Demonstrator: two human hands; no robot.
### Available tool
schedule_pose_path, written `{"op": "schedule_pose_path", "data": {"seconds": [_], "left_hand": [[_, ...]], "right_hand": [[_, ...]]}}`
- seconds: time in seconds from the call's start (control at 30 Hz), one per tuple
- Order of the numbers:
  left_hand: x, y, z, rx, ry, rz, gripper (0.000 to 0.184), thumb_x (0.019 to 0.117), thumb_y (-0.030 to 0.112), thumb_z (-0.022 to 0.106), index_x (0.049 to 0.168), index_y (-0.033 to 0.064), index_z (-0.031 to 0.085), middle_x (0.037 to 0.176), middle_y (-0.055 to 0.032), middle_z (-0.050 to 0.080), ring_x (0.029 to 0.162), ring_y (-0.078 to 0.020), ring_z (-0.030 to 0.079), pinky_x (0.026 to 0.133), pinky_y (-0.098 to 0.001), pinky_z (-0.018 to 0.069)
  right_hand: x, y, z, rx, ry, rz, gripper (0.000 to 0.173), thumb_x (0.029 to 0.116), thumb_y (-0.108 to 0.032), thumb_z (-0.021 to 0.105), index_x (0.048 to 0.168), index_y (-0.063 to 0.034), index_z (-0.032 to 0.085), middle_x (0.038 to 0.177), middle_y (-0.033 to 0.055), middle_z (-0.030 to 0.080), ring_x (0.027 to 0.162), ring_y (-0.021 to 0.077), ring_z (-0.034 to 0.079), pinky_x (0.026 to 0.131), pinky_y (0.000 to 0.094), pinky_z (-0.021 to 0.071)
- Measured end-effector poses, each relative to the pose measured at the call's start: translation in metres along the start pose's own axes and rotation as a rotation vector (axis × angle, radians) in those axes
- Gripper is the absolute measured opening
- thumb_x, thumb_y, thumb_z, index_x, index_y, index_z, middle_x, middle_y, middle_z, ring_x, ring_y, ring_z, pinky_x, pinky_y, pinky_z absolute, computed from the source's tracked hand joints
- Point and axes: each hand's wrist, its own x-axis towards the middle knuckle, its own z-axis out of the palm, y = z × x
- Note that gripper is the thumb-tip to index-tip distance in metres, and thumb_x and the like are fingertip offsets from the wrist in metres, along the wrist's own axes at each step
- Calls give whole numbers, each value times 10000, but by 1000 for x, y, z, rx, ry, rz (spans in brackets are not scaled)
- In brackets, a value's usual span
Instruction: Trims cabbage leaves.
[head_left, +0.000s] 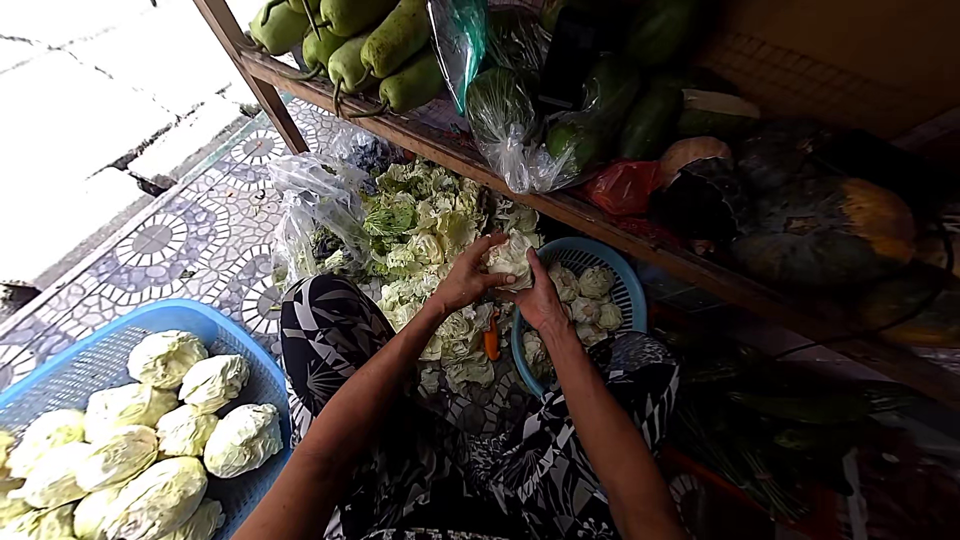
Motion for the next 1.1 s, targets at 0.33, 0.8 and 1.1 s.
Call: {"op": "schedule_pose_path", "data": {"seconds": [0.33,0.8,1.1], "left_hand": [[-3,-5,-2,-70,172,39,103,961,121,689,1004,54,754,1052,-43,642,939,-99,589,832,-277,506],[-3,1,-3,-89,179,-336,606,1060,514,468,1580,222,365,1509,-207,465,1289,-386,536,980,-598,488],[6,5,-1,-528,181,-446,698,1073,610,127,1355,102,514,1065,-115,679,732,-173,657,591,-305,553]], "right_hand": [[-3,3,4,25,40,3,397,1091,-369,409,1404,-131,461,1197,162,607,906,263,674,696,390,595],[4,7,0,35,90,-56,555,1077,-273,507,1553,-187,234,1413,228,474,1146,389,612,855,542,579],[3,-7,-5,-127,80,-79,456,1111,-406,366,1518,-200,335,1316,164,532,1007,306,643,773,464,571]]}}
